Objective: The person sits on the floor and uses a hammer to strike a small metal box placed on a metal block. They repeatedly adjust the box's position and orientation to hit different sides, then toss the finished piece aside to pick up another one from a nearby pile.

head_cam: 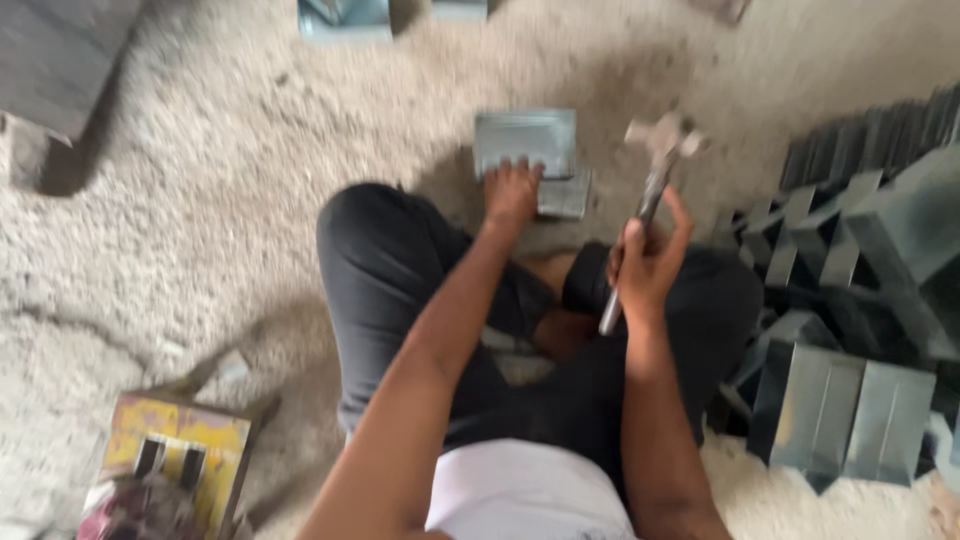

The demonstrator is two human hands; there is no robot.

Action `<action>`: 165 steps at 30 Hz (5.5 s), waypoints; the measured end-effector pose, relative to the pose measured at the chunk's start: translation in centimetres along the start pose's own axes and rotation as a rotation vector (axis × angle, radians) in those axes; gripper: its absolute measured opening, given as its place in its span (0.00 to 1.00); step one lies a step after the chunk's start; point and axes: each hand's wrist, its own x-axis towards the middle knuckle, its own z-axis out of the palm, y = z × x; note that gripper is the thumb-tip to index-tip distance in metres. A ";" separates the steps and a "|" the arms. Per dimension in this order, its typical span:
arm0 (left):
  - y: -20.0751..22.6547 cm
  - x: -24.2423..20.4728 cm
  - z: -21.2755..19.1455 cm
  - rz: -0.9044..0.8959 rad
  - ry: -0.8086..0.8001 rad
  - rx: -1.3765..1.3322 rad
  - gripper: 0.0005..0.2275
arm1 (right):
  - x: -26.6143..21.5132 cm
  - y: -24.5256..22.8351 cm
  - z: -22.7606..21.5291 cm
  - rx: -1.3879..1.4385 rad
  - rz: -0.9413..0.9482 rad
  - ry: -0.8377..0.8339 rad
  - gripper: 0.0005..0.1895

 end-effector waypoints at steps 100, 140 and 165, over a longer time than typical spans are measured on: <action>-1.5 5.3 8.7 -0.388 0.514 -1.254 0.26 | -3.7 -6.6 2.4 -0.340 -0.374 -0.109 0.23; -1.9 5.3 -0.4 0.184 -0.164 0.035 0.19 | 1.0 3.0 1.0 -0.662 -0.398 -0.029 0.22; 3.3 2.4 -7.6 0.267 0.169 0.209 0.11 | 1.5 -1.8 -1.9 -0.855 -0.531 0.107 0.19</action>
